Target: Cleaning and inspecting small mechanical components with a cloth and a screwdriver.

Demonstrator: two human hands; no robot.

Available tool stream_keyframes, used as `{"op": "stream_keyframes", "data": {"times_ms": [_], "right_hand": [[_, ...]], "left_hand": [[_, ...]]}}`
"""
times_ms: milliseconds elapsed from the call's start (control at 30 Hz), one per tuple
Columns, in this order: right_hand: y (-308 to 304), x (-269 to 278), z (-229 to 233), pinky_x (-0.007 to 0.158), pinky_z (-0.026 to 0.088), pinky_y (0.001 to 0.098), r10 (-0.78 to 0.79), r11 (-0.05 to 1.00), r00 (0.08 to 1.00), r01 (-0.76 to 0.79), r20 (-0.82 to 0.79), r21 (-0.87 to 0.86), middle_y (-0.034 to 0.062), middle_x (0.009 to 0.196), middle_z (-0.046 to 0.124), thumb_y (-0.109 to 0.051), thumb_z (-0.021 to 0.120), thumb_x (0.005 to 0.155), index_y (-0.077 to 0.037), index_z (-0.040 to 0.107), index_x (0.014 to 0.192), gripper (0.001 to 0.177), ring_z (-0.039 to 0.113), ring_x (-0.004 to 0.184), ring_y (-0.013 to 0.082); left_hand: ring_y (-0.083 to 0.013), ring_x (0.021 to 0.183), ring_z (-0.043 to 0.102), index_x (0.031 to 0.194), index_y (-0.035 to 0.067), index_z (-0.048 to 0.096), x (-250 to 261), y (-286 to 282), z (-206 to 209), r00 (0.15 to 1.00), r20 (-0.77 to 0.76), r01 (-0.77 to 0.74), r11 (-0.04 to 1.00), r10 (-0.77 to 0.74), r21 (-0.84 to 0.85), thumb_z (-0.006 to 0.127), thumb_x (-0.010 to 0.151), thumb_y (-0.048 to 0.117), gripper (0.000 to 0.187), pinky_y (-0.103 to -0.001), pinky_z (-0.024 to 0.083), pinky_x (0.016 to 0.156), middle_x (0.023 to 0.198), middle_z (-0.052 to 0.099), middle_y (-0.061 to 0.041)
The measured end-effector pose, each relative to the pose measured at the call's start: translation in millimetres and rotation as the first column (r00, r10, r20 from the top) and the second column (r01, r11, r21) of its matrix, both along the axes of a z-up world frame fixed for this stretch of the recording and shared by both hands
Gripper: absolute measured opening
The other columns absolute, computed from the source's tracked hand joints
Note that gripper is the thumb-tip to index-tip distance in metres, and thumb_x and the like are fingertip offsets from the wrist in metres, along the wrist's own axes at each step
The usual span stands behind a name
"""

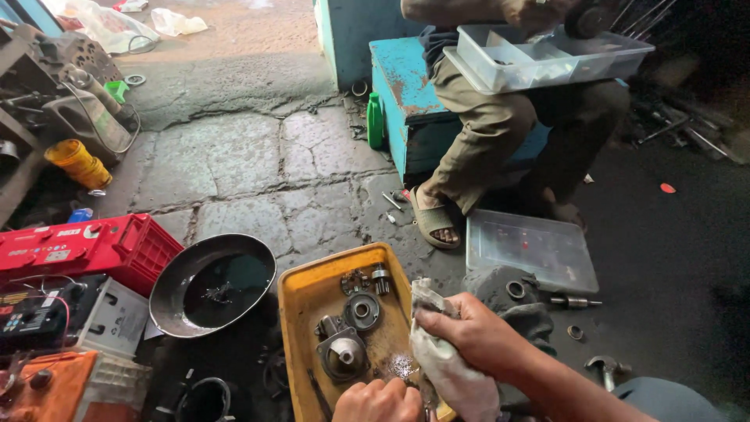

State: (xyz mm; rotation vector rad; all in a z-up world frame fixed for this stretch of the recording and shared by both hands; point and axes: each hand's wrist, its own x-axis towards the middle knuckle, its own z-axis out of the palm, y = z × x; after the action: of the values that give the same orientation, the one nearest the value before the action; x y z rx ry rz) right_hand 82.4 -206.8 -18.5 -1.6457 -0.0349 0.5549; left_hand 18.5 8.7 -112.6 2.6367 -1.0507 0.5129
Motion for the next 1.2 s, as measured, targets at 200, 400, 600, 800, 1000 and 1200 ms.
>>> {"op": "stream_keyframes", "data": {"times_ms": [200, 400, 600, 800, 1000, 1200], "right_hand": [[13, -1, 35, 0.054, 0.051, 0.0307, -0.182, 0.979, 0.983, 0.183, 0.018, -0.090, 0.0064, 0.068, 0.071, -0.045, 0.062, 0.094, -0.001, 0.075, 0.083, 0.048, 0.061, 0.056, 0.0121], [-10, 11, 74, 0.069, 0.057, 0.0354, -0.630, 0.773, 0.774, 0.633, 0.060, -0.038, 0.0024, 0.083, 0.067, -0.047, 0.053, 0.101, -0.010, 0.063, 0.100, 0.038, 0.066, 0.070, 0.0160], [-22, 11, 74, 0.072, 0.059, 0.0371, -0.646, 0.762, 0.754, 0.646, 0.122, 0.040, 0.0051, 0.085, 0.063, -0.045, 0.056, 0.103, -0.009, 0.061, 0.100, 0.036, 0.066, 0.073, 0.0169], [-16, 12, 74, 0.071, 0.058, 0.0353, -0.661, 0.750, 0.742, 0.660, 0.111, 0.048, 0.0049, 0.088, 0.066, -0.040, 0.058, 0.102, -0.007, 0.063, 0.106, 0.034, 0.068, 0.075, 0.0154], [-17, 12, 70, 0.067, 0.057, 0.0355, -0.635, 0.773, 0.767, 0.631, 0.089, 0.069, 0.0048, 0.086, 0.065, -0.041, 0.058, 0.102, -0.008, 0.063, 0.106, 0.034, 0.066, 0.073, 0.0163], [-22, 4, 60, 0.065, 0.057, 0.0346, -0.386, 0.902, 0.879, 0.423, 0.280, -0.084, 0.0097, 0.079, 0.072, -0.037, 0.061, 0.099, -0.003, 0.069, 0.094, 0.035, 0.070, 0.069, 0.0181]], "left_hand": [[-0.0232, 0.048, 0.064, 0.057, 0.011, 0.062, -12, -9, 93, 0.995, -0.092, -0.038, 0.990, 0.025, -0.138, 0.075, 0.072, 0.036, 0.033, -0.040, 0.048, 0.043, 0.054, 0.058, -0.006], [-0.0250, 0.056, 0.062, 0.060, 0.010, 0.061, -24, -5, 125, 0.992, -0.088, -0.098, 0.985, 0.086, -0.144, 0.072, 0.080, 0.029, 0.029, -0.040, 0.046, 0.052, 0.059, 0.057, -0.006], [-0.0250, 0.054, 0.059, 0.059, 0.010, 0.060, -25, -3, 122, 0.993, -0.056, -0.112, 0.986, 0.106, -0.121, 0.071, 0.080, 0.026, 0.029, -0.040, 0.044, 0.051, 0.058, 0.056, -0.007], [-0.0285, 0.056, 0.064, 0.062, 0.007, 0.062, -22, 1, 129, 0.982, -0.185, -0.087, 0.974, 0.047, -0.210, 0.072, 0.080, 0.032, 0.032, -0.043, 0.049, 0.052, 0.061, 0.060, -0.010], [-0.0363, 0.061, 0.066, 0.061, 0.004, 0.061, -21, 6, 140, 0.874, -0.483, -0.237, 0.824, -0.050, -0.515, 0.068, 0.087, 0.031, 0.038, -0.048, 0.052, 0.058, 0.061, 0.063, -0.015], [-0.0162, 0.045, 0.054, 0.063, 0.000, 0.059, -19, 11, 139, 0.596, -0.720, -0.386, 0.659, -0.356, -0.645, 0.062, 0.092, 0.022, 0.036, -0.035, 0.043, 0.046, 0.049, 0.055, -0.006]]}}
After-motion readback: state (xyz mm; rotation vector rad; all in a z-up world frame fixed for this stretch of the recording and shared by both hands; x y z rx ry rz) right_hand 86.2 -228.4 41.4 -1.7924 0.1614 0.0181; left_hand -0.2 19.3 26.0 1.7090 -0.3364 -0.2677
